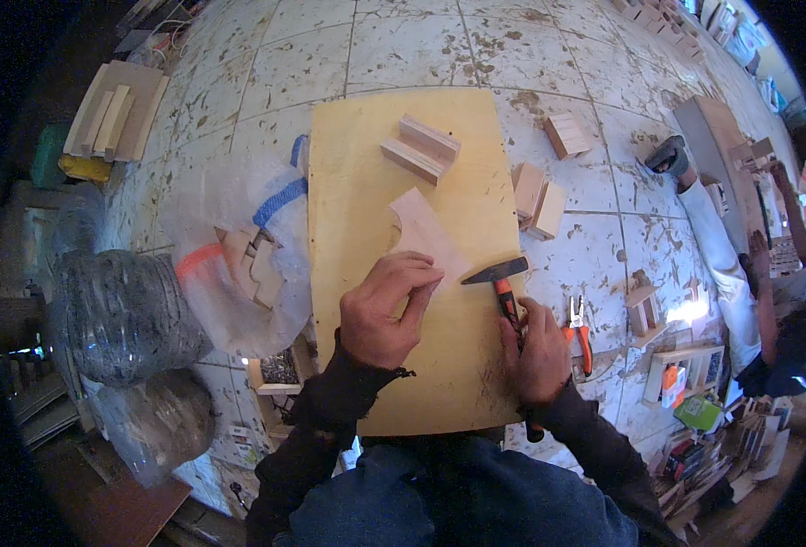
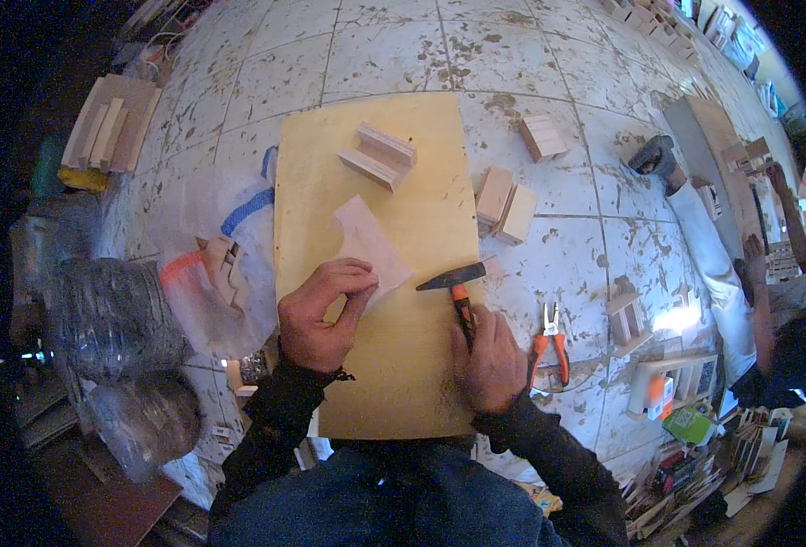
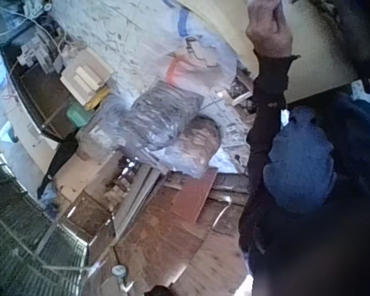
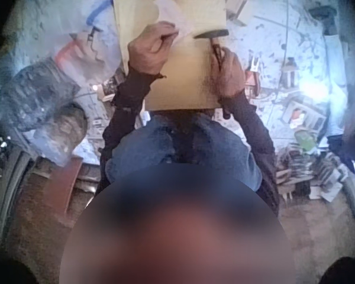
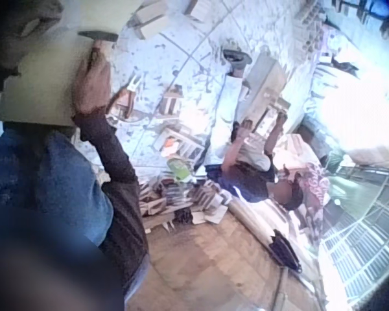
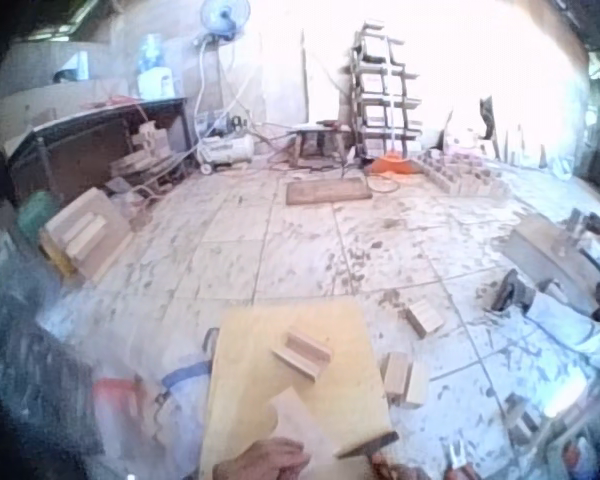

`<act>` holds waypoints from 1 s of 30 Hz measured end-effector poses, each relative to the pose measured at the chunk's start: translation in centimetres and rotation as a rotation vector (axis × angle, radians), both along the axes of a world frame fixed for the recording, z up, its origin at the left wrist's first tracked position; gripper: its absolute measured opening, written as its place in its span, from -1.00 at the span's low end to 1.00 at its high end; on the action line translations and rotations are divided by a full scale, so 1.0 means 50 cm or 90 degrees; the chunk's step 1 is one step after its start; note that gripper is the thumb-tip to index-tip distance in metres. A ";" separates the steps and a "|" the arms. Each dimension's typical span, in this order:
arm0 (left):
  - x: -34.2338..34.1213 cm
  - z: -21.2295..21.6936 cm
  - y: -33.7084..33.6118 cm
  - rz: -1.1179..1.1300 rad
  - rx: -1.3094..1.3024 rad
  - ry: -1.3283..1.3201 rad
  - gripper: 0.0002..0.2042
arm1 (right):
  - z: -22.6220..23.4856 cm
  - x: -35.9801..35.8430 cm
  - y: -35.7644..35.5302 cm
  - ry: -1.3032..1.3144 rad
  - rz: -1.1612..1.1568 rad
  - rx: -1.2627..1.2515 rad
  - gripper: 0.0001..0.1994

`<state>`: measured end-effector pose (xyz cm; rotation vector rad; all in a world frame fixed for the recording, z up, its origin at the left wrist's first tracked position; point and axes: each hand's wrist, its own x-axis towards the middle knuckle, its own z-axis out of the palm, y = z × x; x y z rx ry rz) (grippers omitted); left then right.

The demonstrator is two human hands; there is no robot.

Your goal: The person repeatedly picks up small wooden pieces, places them on a workbench, and taps them with a hammer. They handle multiple pieces one at a time, occasionally turning them over and repositioning them before striking.

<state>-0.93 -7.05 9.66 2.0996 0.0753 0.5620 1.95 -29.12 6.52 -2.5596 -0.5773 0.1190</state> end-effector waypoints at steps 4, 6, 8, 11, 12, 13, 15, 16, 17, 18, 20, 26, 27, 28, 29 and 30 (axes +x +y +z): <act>-0.001 -0.003 -0.007 -0.001 0.039 -0.022 -0.81 | -0.031 -0.052 -0.058 0.079 -0.018 -0.193 -0.58; -0.001 -0.005 -0.009 0.002 0.049 -0.031 -0.82 | -0.033 -0.056 -0.070 0.125 -0.065 -0.210 -0.59; -0.002 -0.010 -0.010 0.005 0.066 -0.053 -0.82 | -0.012 -0.048 -0.073 0.210 -0.162 -0.209 -0.61; -0.005 -0.021 -0.019 0.028 0.057 -0.062 -0.80 | 0.060 -0.024 -0.066 0.218 -0.134 -0.010 -0.65; -0.007 -0.026 -0.022 0.040 0.025 -0.048 -0.77 | 0.091 -0.016 -0.064 0.283 -0.118 0.007 -0.68; -0.009 -0.030 -0.026 0.049 -0.006 -0.037 -0.75 | 0.119 -0.012 -0.062 0.322 -0.079 0.068 -0.69; -0.012 -0.037 -0.028 0.050 -0.028 -0.040 -0.71 | 0.181 -0.013 -0.071 0.467 -0.030 0.164 -0.69; -0.013 -0.038 -0.030 0.054 -0.039 -0.040 -0.69 | 0.197 -0.020 -0.064 0.451 0.024 0.192 -0.70; -0.014 -0.039 -0.030 0.050 -0.027 -0.041 -0.67 | 0.207 -0.023 -0.058 0.412 0.076 0.177 -0.70; -0.015 -0.039 -0.030 0.049 -0.016 -0.041 -0.65 | 0.212 -0.024 -0.053 0.377 0.120 0.171 -0.70; -0.016 -0.037 -0.028 0.050 -0.019 -0.023 -0.62 | 0.220 -0.025 -0.049 0.367 0.146 0.151 -0.71; -0.016 -0.038 -0.016 0.013 -0.095 -0.018 -0.60 | 0.250 -0.041 -0.087 0.532 0.004 0.366 -0.66; -0.014 -0.041 -0.015 0.014 -0.136 -0.021 -0.61 | 0.249 -0.047 -0.092 0.535 0.033 0.537 -0.69; -0.012 -0.042 -0.014 0.015 -0.179 -0.021 -0.63 | 0.237 -0.052 -0.089 0.445 0.164 0.677 -0.72; -0.010 -0.043 -0.013 0.021 -0.213 -0.031 -0.65 | 0.219 -0.051 -0.082 0.358 0.278 0.676 -0.73; -0.007 -0.044 -0.012 0.028 -0.246 -0.042 -0.67 | 0.201 -0.051 -0.075 0.194 0.381 0.435 -0.73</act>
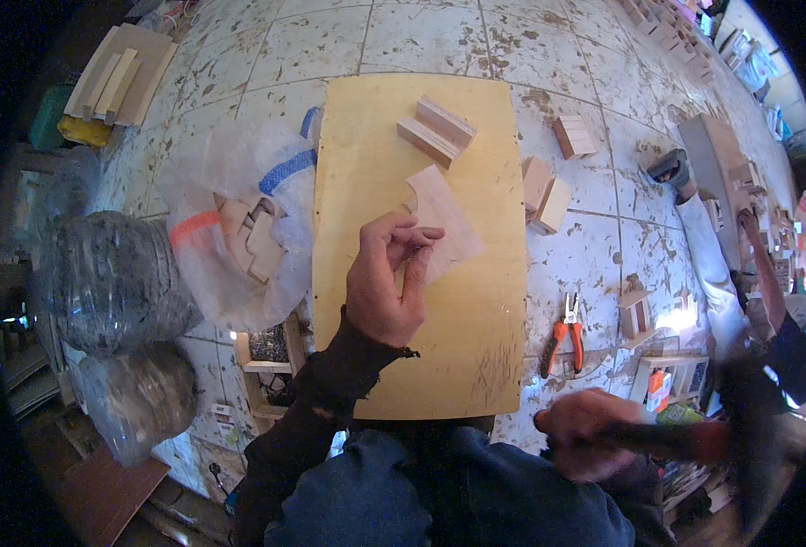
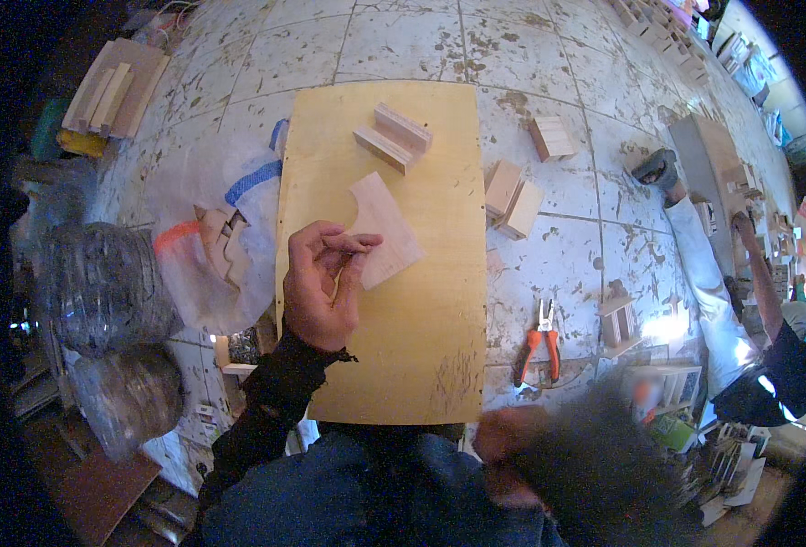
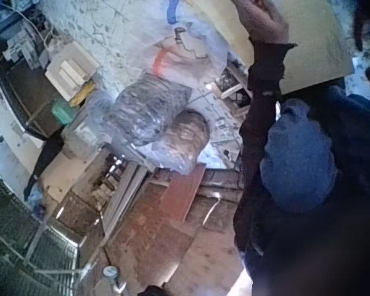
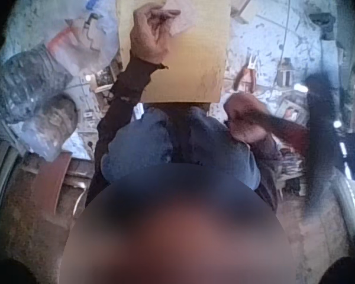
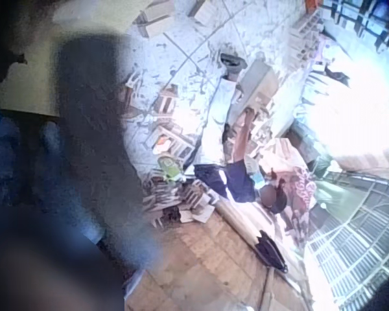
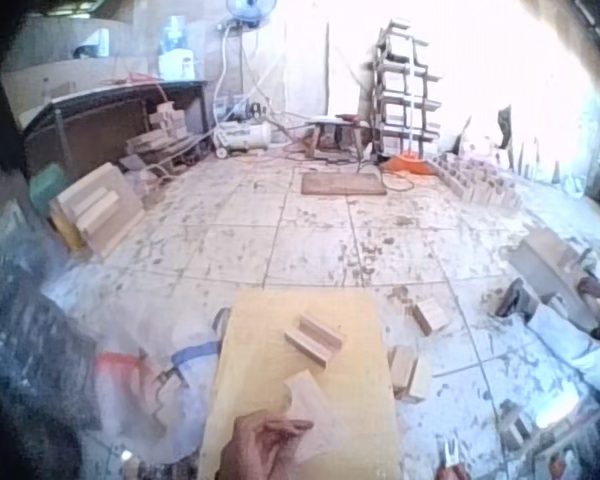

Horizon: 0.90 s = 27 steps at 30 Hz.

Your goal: The person repeatedly picks up small wooden pieces, places them on a workbench, and taps them with a hammer. They handle multiple pieces one at a time, occasionally turning them over and repositioning them before striking.

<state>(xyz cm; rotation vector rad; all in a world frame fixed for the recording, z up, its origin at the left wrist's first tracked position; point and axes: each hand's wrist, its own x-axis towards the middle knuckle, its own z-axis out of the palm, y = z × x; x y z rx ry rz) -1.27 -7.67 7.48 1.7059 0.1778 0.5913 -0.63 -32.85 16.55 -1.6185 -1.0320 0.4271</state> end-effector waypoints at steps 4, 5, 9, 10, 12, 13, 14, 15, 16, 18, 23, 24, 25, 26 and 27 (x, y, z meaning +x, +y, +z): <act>0.005 0.008 0.004 -0.006 -0.041 -0.005 -0.69 | -0.049 -0.004 0.024 0.181 -0.128 -0.428 -0.84; 0.007 0.010 0.006 0.001 -0.020 0.005 -0.69 | -0.048 -0.005 0.021 0.170 -0.132 -0.384 -0.85; 0.002 0.014 0.007 -0.009 -0.016 0.045 -0.66 | -0.047 -0.011 0.002 0.608 -0.104 0.182 -0.59; 0.003 0.014 0.007 -0.010 -0.040 0.049 -0.65 | -0.058 -0.009 0.004 0.526 -0.078 0.132 -0.62; 0.006 0.016 0.007 0.008 -0.113 0.045 -0.67 | -0.084 -0.011 0.010 0.144 -0.092 -0.101 -0.66; 0.008 0.018 0.007 0.019 -0.153 0.043 -0.67 | -0.103 -0.016 0.020 -0.132 -0.114 -0.317 -0.69; 0.008 0.022 0.006 0.028 -0.185 0.053 -0.71 | -0.113 -0.016 0.020 0.046 -0.153 -0.380 -0.72; 0.008 0.027 0.006 0.033 -0.217 0.066 -0.74 | -0.121 -0.021 0.020 0.056 -0.172 -0.384 -0.75; 0.008 0.033 0.009 0.038 -0.255 0.088 -0.78 | -0.125 -0.023 0.020 0.054 -0.178 -0.376 -0.78; -0.015 0.046 0.010 0.081 0.004 0.068 -0.85 | -0.121 -0.029 0.016 0.036 -0.186 -0.359 -0.80; -0.030 0.031 0.006 0.040 0.291 -0.036 -0.82 | -0.070 -0.016 0.012 0.122 -0.203 -0.345 -0.75; -0.029 0.022 0.005 0.034 0.334 -0.035 -0.82 | -0.058 -0.012 0.012 0.155 -0.201 -0.363 -0.74; -0.029 0.014 0.005 0.048 0.332 -0.041 -0.82 | -0.049 -0.008 0.015 0.187 -0.199 -0.379 -0.73; -0.031 0.006 0.004 0.056 0.337 -0.039 -0.81 | -0.038 -0.005 0.015 0.161 -0.187 -0.363 -0.73; -0.033 -0.001 0.002 0.064 0.333 -0.030 -0.81 | -0.031 -0.003 0.017 0.137 -0.175 -0.350 -0.73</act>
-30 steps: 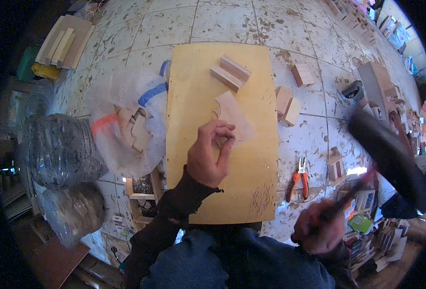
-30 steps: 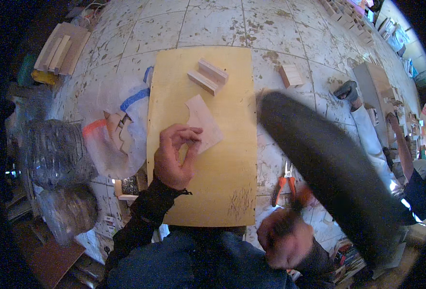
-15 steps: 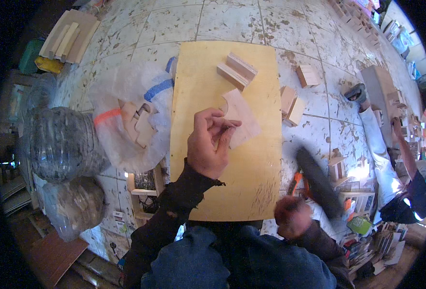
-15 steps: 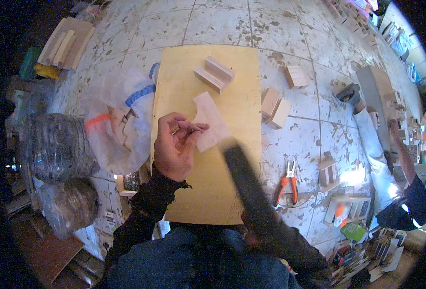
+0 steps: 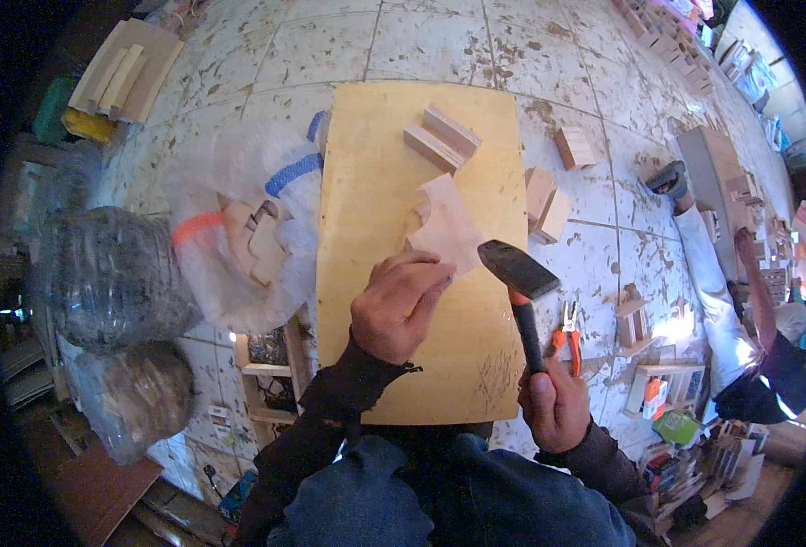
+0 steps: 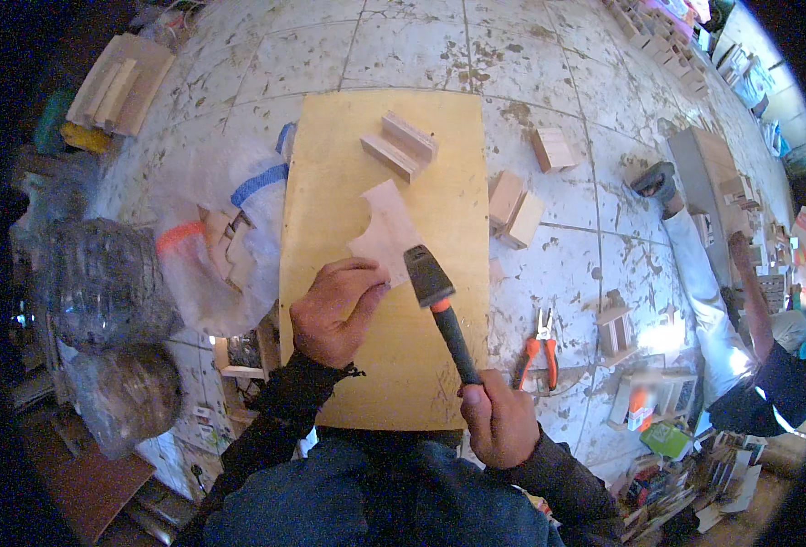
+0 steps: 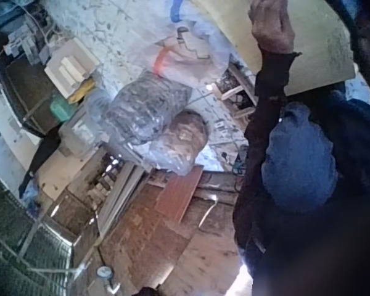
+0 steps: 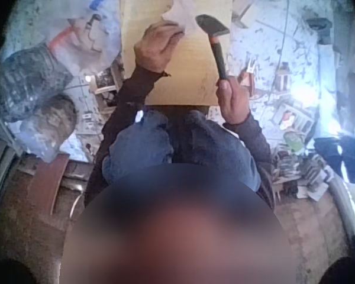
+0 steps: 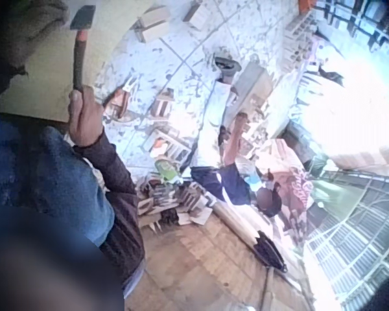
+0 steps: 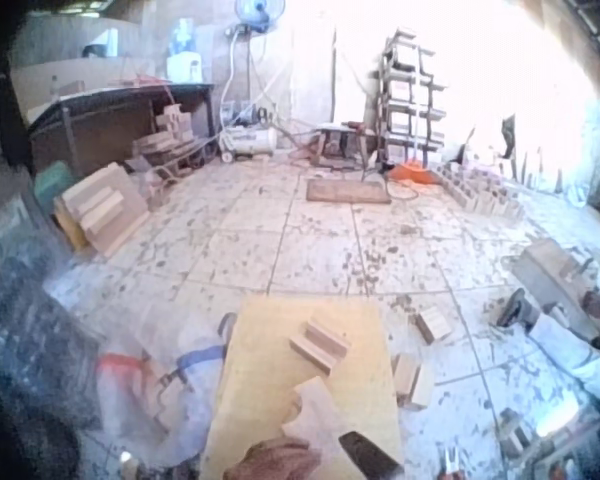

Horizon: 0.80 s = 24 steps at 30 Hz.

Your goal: The person repeatedly picks up small wooden pieces, places them on a workbench, and taps them with a hammer. They handle multiple pieces one at a time, occasionally turning them over and repositioning them before striking.

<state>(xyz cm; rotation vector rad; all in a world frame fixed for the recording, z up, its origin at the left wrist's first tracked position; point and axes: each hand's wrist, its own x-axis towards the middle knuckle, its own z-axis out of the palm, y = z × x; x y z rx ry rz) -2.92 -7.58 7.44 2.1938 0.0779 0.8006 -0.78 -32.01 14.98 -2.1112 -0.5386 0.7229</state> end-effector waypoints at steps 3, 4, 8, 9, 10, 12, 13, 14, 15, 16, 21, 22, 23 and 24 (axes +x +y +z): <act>-0.005 -0.012 -0.010 0.023 -0.097 -0.003 -0.67 | 0.012 0.005 0.007 -0.014 0.056 0.026 -0.72; -0.007 -0.014 -0.014 0.027 -0.152 0.017 -0.65 | 0.016 0.007 0.007 -0.015 0.065 0.035 -0.72; -0.011 -0.015 -0.018 0.014 -0.261 0.075 -0.53 | 0.036 0.012 0.009 0.004 0.034 -0.048 -0.65; -0.011 -0.017 -0.013 -0.004 -0.247 0.075 -0.48 | 0.048 0.009 0.003 0.004 -0.003 -0.041 -0.59; -0.011 -0.021 -0.007 0.023 -0.139 0.067 -0.43 | 0.055 0.005 0.001 0.007 -0.040 -0.033 -0.53; -0.002 -0.037 0.013 0.075 0.053 0.078 -0.33 | 0.061 -0.007 -0.003 -0.049 -0.085 0.086 -0.50; 0.004 -0.048 0.022 0.032 0.074 0.044 -0.29 | 0.051 -0.010 0.001 0.020 -0.080 0.312 -0.49; 0.014 -0.061 0.033 -0.009 0.069 0.057 -0.25 | 0.040 -0.017 0.005 0.001 -0.095 0.493 -0.50; 0.018 -0.071 0.039 -0.051 0.066 0.064 -0.22 | 0.020 -0.018 0.014 -0.008 -0.036 0.680 -0.50; 0.018 -0.081 0.039 -0.052 0.048 0.061 -0.22 | 0.003 -0.019 0.017 -0.125 0.009 0.474 -0.53; 0.019 -0.103 0.027 -0.018 -0.001 0.018 -0.25 | -0.043 -0.018 0.008 0.027 -0.083 0.004 -0.65; 0.019 -0.104 0.026 -0.011 -0.002 0.011 -0.25 | -0.045 -0.020 0.003 0.092 -0.120 0.090 -0.66; 0.018 -0.103 0.023 -0.012 -0.015 0.017 -0.25 | -0.041 -0.022 -0.006 0.166 -0.127 0.176 -0.68; 0.018 -0.103 0.023 -0.008 -0.025 0.012 -0.25 | -0.045 -0.025 -0.007 0.109 -0.100 0.368 -0.70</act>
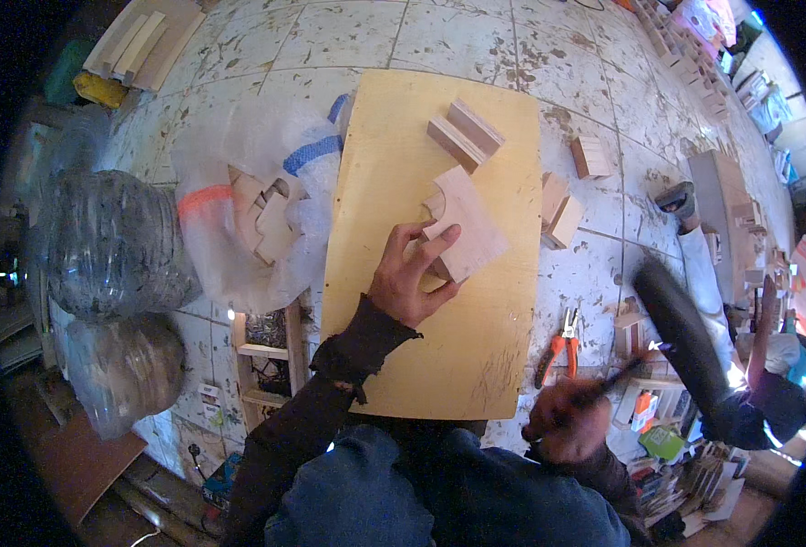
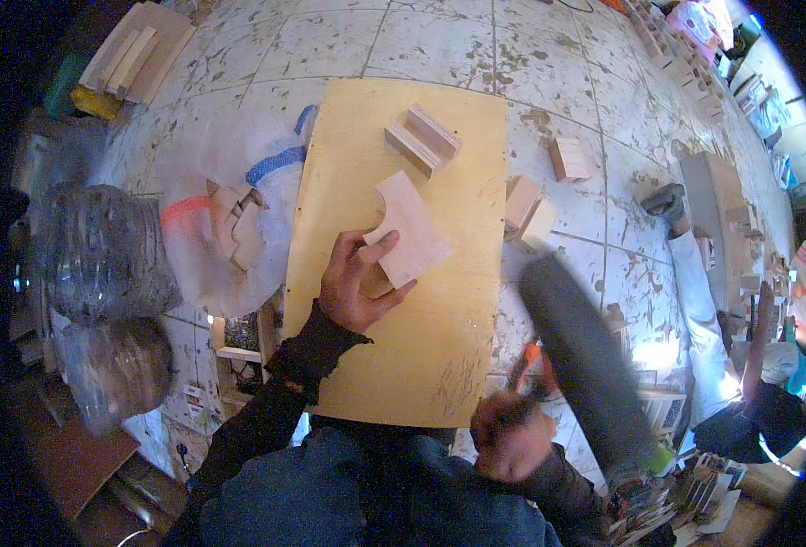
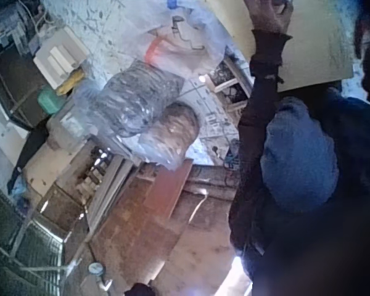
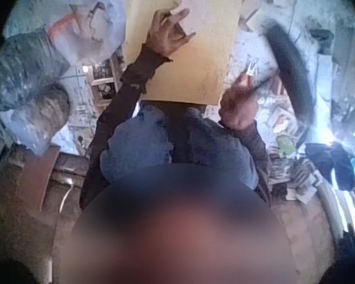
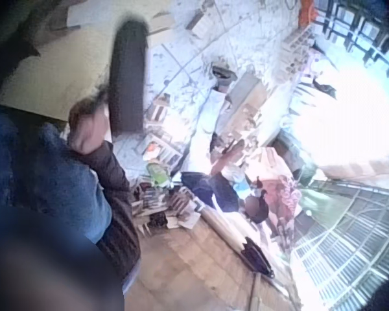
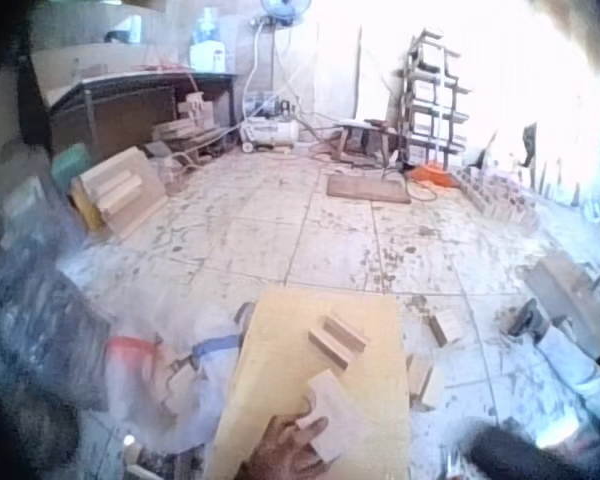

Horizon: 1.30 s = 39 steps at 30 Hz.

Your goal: The person repeatedly picks up small wooden pieces, places them on a workbench, and taps them with a hammer. They handle multiple pieces one at a time, occasionally turning them over and repositioning them before striking.

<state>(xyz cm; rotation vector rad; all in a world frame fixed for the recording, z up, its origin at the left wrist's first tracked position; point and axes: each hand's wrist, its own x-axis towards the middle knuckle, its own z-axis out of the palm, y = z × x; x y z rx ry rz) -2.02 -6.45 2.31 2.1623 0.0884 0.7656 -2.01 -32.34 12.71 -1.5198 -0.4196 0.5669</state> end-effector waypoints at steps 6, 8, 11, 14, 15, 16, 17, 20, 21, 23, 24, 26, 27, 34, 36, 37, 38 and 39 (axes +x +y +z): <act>-0.003 0.007 -0.007 0.013 0.027 -0.003 -0.23 | -0.048 0.008 0.004 -0.181 0.136 -0.432 -0.81; -0.011 0.013 -0.021 0.054 0.058 0.016 -0.21 | -0.059 0.005 0.003 -0.214 0.090 -0.455 -0.80; -0.061 0.020 -0.045 0.065 0.047 0.030 -0.22 | -0.062 -0.001 -0.008 -0.223 0.016 -0.429 -0.78; -0.163 0.004 -0.037 0.061 -0.136 0.053 -0.38 | -0.059 -0.004 -0.026 -0.223 -0.011 -0.451 -0.78; -0.217 -0.007 -0.024 0.146 -0.184 0.077 -0.48 | -0.060 -0.003 -0.032 -0.206 -0.003 -0.474 -0.76; -0.270 -0.021 0.000 0.231 -0.228 0.099 -0.58 | -0.060 -0.005 -0.037 -0.176 0.013 -0.453 -0.75; -0.312 -0.046 0.034 0.374 -0.206 0.188 -0.61 | -0.062 -0.006 -0.041 -0.147 0.019 -0.446 -0.74; -0.422 -0.135 0.159 0.580 -0.015 0.402 -0.69 | -0.071 -0.011 -0.043 -0.076 0.034 -0.414 -0.69; -0.447 -0.164 0.187 0.526 0.068 0.493 -0.72 | -0.074 -0.012 -0.039 -0.050 0.045 -0.409 -0.68; -0.483 -0.209 0.223 0.405 0.220 0.720 -0.77 | -0.078 -0.011 -0.026 -0.012 0.057 -0.404 -0.63; -0.492 -0.223 0.234 0.412 0.209 0.665 -0.79 | -0.079 -0.009 -0.017 -0.006 0.066 -0.389 -0.63; -0.491 -0.238 0.244 0.421 0.161 0.670 -0.82 | -0.076 -0.002 0.001 -0.001 0.070 -0.367 -0.62; -0.489 -0.238 0.243 0.408 0.167 0.629 -0.83 | -0.073 0.003 0.009 -0.002 0.062 -0.359 -0.61; -0.483 -0.138 0.220 0.413 0.132 0.455 -0.77 | -0.035 0.028 0.020 -0.001 0.010 -0.341 -0.60; -0.472 -0.086 0.206 0.436 0.067 0.384 -0.74 | -0.019 0.028 0.011 -0.038 -0.006 -0.349 -0.59; -0.454 -0.061 0.192 0.464 -0.006 0.326 -0.75 | -0.010 0.027 0.006 -0.002 -0.017 -0.344 -0.59; -0.431 -0.034 0.176 0.499 -0.085 0.282 -0.75 | -0.001 0.025 0.002 -0.010 -0.007 -0.348 -0.59; -0.405 -0.004 0.162 0.503 -0.198 0.242 -0.80 | 0.007 0.024 -0.001 -0.017 0.004 -0.353 -0.59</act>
